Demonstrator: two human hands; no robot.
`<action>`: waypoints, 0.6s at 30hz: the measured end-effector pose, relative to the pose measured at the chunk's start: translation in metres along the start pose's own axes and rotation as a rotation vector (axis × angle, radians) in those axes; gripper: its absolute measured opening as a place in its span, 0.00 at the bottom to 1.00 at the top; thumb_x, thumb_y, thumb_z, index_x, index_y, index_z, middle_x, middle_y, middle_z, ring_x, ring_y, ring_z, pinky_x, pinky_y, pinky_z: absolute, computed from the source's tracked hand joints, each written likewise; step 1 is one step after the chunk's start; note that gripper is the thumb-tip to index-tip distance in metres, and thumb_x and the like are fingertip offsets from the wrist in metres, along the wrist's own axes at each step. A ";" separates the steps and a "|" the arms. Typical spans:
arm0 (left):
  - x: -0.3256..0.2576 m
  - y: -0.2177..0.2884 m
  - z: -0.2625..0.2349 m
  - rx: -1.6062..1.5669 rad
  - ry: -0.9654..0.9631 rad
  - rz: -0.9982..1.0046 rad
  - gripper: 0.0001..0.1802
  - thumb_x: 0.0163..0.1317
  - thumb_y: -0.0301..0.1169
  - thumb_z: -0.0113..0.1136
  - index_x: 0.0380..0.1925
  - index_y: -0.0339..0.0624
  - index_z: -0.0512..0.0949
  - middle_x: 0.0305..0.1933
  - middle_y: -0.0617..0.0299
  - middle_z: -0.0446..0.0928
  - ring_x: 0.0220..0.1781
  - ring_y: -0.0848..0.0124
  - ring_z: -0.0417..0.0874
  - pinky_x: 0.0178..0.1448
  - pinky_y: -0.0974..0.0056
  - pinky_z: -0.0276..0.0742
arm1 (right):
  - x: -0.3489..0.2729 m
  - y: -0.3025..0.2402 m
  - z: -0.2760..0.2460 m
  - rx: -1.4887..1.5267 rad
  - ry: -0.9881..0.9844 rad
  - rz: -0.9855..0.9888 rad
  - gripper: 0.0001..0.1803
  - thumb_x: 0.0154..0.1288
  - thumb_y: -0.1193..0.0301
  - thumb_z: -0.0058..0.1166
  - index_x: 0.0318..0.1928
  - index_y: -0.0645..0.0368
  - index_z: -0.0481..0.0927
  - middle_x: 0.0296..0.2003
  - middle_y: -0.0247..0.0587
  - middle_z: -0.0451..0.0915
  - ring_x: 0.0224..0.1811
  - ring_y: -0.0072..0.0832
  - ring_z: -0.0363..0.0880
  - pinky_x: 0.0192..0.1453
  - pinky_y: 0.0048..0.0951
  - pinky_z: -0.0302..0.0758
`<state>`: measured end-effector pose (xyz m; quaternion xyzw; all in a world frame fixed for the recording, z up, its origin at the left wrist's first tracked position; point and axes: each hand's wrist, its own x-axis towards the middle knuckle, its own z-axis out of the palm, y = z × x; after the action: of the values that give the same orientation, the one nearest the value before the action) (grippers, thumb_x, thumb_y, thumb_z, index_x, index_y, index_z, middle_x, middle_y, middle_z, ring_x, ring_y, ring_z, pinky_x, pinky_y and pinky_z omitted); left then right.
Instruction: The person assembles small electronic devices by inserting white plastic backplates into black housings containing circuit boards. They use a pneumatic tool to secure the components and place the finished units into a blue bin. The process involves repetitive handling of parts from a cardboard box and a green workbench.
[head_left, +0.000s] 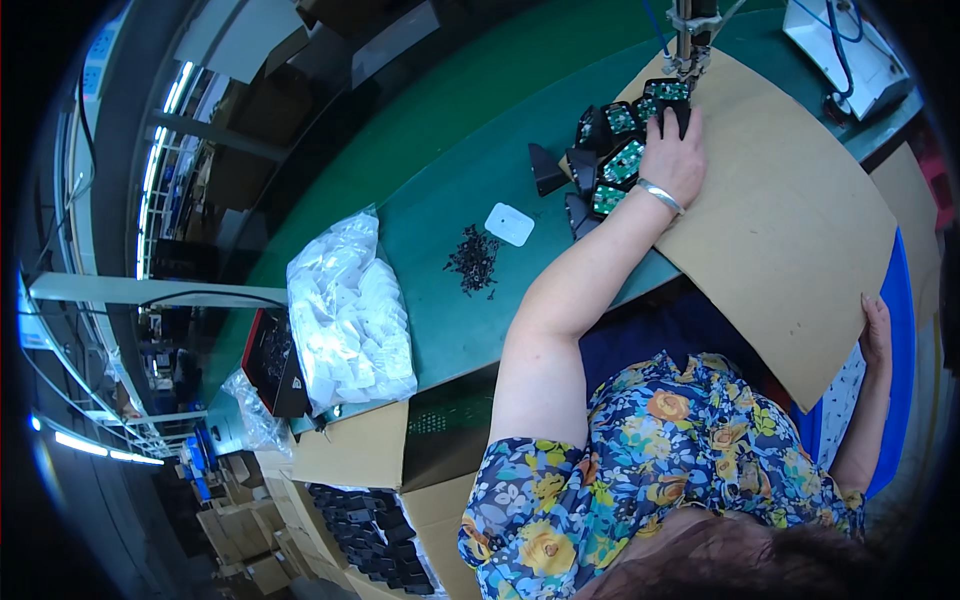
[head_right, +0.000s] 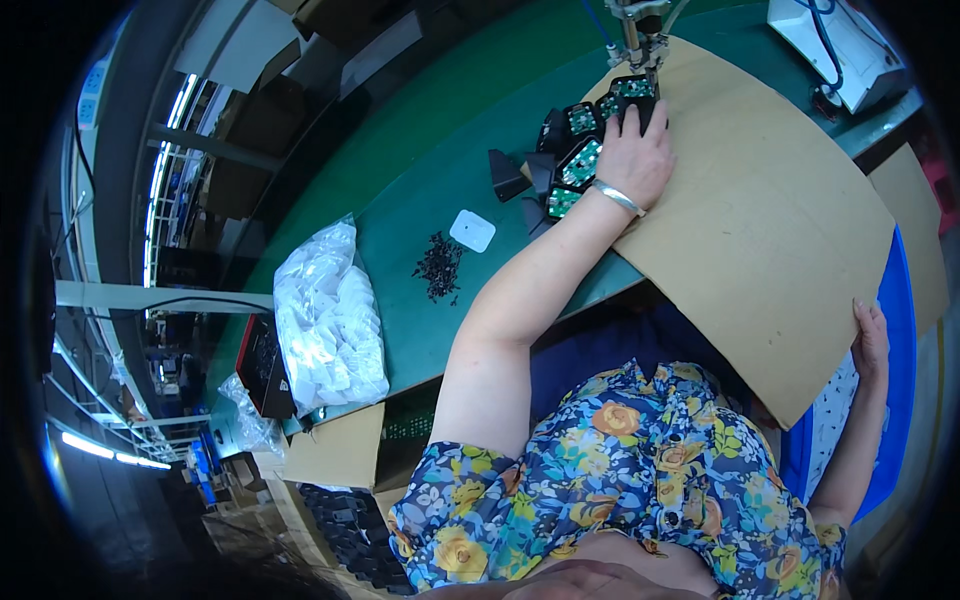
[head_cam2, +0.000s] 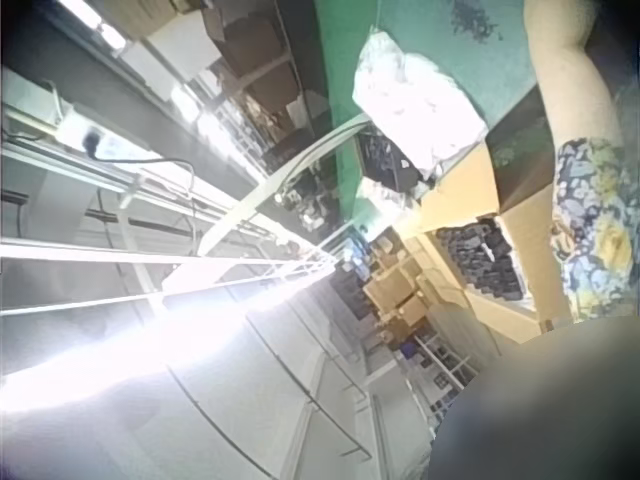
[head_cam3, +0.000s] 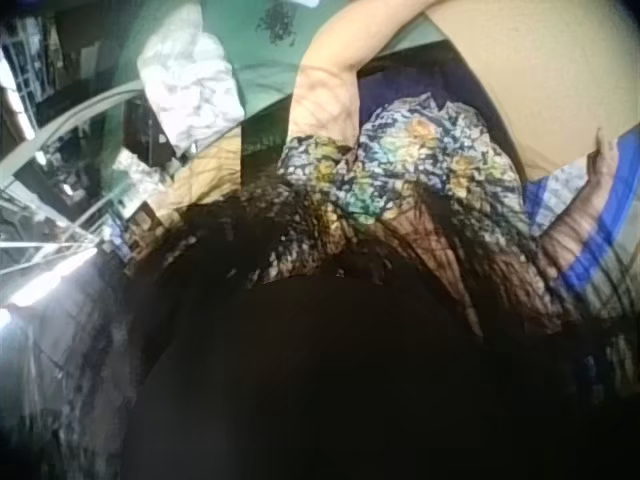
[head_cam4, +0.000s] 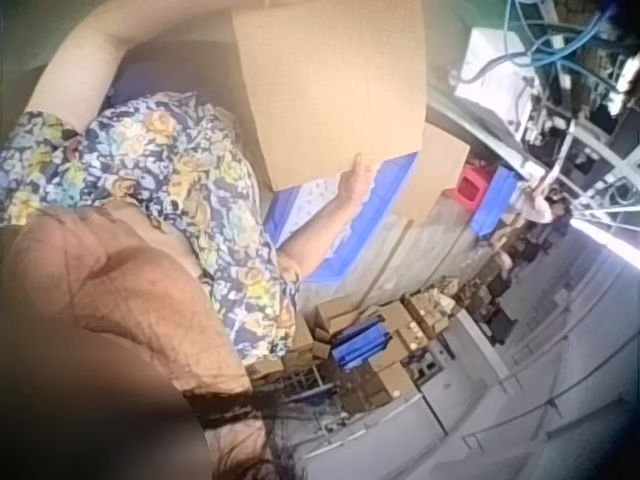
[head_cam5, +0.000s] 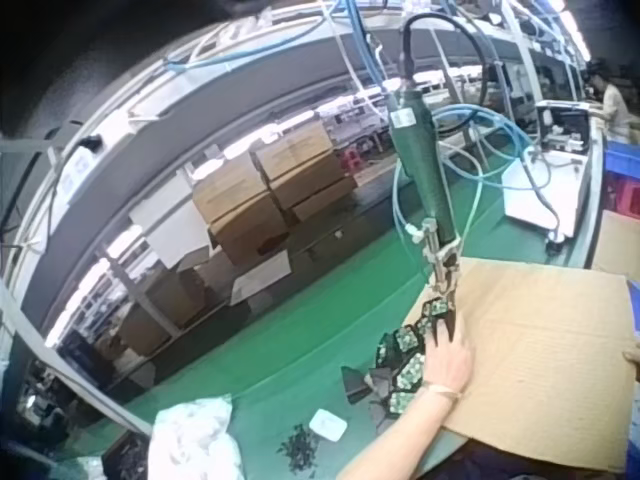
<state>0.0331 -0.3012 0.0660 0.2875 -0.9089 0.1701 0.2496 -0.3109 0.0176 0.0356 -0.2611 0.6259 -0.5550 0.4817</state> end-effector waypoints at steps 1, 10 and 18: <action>0.000 0.000 -0.001 -0.012 0.012 0.006 0.17 0.54 0.38 0.52 0.35 0.35 0.78 0.59 0.51 0.64 0.55 0.49 0.67 0.54 0.43 0.66 | -0.003 -0.004 -0.007 -0.008 0.013 0.008 0.24 0.65 0.63 0.49 0.55 0.66 0.67 0.49 0.41 0.75 0.50 0.24 0.74 0.55 0.26 0.70; -0.005 -0.008 -0.020 -0.083 0.013 0.038 0.17 0.51 0.39 0.57 0.35 0.38 0.76 0.58 0.53 0.65 0.54 0.54 0.69 0.52 0.49 0.69 | -0.025 -0.033 -0.049 0.027 0.106 0.004 0.25 0.63 0.62 0.49 0.56 0.64 0.67 0.48 0.40 0.76 0.48 0.26 0.76 0.52 0.26 0.72; -0.001 0.023 -0.016 0.017 0.062 0.198 0.18 0.52 0.40 0.57 0.38 0.39 0.76 0.56 0.51 0.68 0.59 0.53 0.65 0.64 0.49 0.58 | -0.034 -0.036 -0.051 0.363 0.102 0.034 0.24 0.66 0.61 0.43 0.57 0.64 0.67 0.49 0.42 0.75 0.48 0.28 0.76 0.52 0.28 0.74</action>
<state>0.0256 -0.2755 0.0752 0.1930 -0.9232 0.2106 0.2571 -0.3506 0.0609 0.0764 -0.1306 0.5434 -0.6631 0.4979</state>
